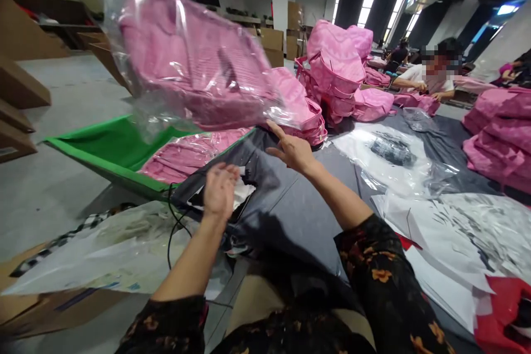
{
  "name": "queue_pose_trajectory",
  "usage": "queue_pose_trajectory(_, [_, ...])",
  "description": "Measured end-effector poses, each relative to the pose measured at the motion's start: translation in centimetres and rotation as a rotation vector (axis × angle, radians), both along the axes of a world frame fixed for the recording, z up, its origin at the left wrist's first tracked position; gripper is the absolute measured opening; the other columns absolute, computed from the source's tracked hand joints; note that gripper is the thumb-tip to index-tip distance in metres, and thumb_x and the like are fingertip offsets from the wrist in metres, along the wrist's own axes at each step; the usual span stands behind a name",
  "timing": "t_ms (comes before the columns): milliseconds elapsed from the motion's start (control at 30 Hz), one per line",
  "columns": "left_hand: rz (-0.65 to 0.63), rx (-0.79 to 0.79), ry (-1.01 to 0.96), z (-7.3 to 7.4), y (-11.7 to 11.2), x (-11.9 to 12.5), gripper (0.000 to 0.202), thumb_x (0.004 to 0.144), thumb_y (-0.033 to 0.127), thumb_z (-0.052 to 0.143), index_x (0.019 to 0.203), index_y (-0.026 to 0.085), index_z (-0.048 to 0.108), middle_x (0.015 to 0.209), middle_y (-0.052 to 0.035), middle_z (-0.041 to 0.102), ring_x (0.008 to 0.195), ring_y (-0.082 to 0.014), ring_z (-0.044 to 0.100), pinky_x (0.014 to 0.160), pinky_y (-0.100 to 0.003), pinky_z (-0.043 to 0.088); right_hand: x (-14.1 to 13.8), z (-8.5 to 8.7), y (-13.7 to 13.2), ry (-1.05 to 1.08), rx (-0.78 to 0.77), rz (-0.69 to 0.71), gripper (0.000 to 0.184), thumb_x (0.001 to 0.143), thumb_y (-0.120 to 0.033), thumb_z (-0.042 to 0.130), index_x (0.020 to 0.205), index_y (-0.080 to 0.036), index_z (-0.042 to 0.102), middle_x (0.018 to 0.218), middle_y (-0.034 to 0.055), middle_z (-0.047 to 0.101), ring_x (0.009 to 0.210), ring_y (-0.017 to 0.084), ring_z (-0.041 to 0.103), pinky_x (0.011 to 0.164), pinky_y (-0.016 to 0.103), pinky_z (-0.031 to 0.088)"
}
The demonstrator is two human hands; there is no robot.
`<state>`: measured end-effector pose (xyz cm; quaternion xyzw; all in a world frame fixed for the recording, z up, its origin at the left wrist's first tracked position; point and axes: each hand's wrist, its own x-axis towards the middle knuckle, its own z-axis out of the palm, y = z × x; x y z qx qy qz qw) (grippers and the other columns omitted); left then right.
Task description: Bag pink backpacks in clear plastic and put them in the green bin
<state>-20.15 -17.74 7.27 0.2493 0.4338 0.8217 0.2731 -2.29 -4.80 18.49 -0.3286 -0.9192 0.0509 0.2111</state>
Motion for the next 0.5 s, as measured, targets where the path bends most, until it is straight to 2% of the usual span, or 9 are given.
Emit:
queue_pose_trajectory(67, [-0.213, -0.292, 0.157, -3.9, -0.1, 2.0, 0.037, 0.078, 0.05, 0.07, 0.095, 0.017, 0.07, 0.091, -0.0061, 0.072, 0.086, -0.0182, 0.068, 0.085, -0.034, 0.055, -0.9, 0.9, 4.0, -0.201, 0.044, -0.069, 0.054, 0.102, -0.041, 0.058, 0.151, -0.02, 0.049, 0.11, 0.0092, 0.075, 0.105, 0.025, 0.069, 0.086, 0.031, 0.051])
queue_pose_trajectory(133, [-0.405, -0.411, 0.409, -8.2, -1.2, 4.8, 0.034, 0.087, 0.048, 0.06, 0.088, 0.017, 0.074, 0.091, -0.0085, 0.075, 0.087, -0.0213, 0.07, 0.08, -0.035, 0.056, -0.6, 0.2, 7.5, -0.392, 0.044, -0.133, 0.042, 0.101, -0.037, 0.057, 0.139, -0.017, 0.059, 0.118, 0.013, 0.073, 0.111, 0.027, 0.067, 0.086, 0.031, 0.05])
queue_pose_trajectory(167, [-0.439, -0.428, 0.52, -10.0, -2.0, 6.3, 0.032, 0.091, 0.043, 0.056, 0.089, 0.018, 0.075, 0.089, -0.0076, 0.075, 0.084, -0.0216, 0.07, 0.077, -0.035, 0.057, -0.1, -0.6, 9.2, -0.466, 0.039, -0.157, 0.037, 0.1, -0.034, 0.057, 0.132, -0.017, 0.063, 0.121, 0.0143, 0.071, 0.113, 0.027, 0.066, 0.086, 0.031, 0.05])
queue_pose_trajectory(233, [-0.365, -0.392, 0.78, -12.6, -3.3, 8.7, 0.026, 0.095, 0.032, 0.051, 0.094, 0.02, 0.074, 0.094, -0.0071, 0.076, 0.091, -0.0226, 0.07, 0.084, -0.038, 0.057, 1.0, -2.4, 12.7, -0.534, 0.058, -0.217, 0.034, 0.097, -0.029, 0.058, 0.128, -0.017, 0.065, 0.128, 0.016, 0.068, 0.116, 0.027, 0.064, 0.088, 0.031, 0.05])
queue_pose_trajectory(300, [-0.235, -0.353, 1.003, -13.7, -4.1, 10.2, 0.02, 0.096, 0.022, 0.052, 0.1, 0.02, 0.072, 0.104, -0.0075, 0.075, 0.098, -0.0229, 0.069, 0.09, -0.041, 0.057, 2.1, -4.1, 16.4, -0.511, 0.12, -0.294, 0.04, 0.095, -0.023, 0.056, 0.134, -0.016, 0.061, 0.134, 0.0182, 0.065, 0.12, 0.028, 0.062, 0.091, 0.033, 0.05])
queue_pose_trajectory(367, [-0.124, -0.356, 1.145, -13.6, -4.4, 10.8, 0.017, 0.095, 0.014, 0.054, 0.104, 0.019, 0.068, 0.109, -0.008, 0.074, 0.101, -0.0224, 0.068, 0.09, -0.04, 0.058, 2.9, -5.5, 20.1, -0.494, 0.18, -0.337, 0.045, 0.094, -0.02, 0.054, 0.138, -0.012, 0.058, 0.135, 0.0214, 0.064, 0.121, 0.031, 0.062, 0.094, 0.037, 0.05])
queue_pose_trajectory(500, [-0.014, -0.411, 1.248, -13.0, -4.0, 10.8, 0.02, 0.09, 0.006, 0.055, 0.104, 0.018, 0.063, 0.107, -0.0081, 0.072, 0.098, -0.0223, 0.067, 0.086, -0.038, 0.06, 3.1, -6.8, 25.8, -0.541, 0.173, -0.252, 0.042, 0.094, -0.024, 0.056, 0.133, -0.01, 0.058, 0.122, 0.0229, 0.07, 0.114, 0.033, 0.067, 0.094, 0.04, 0.051])
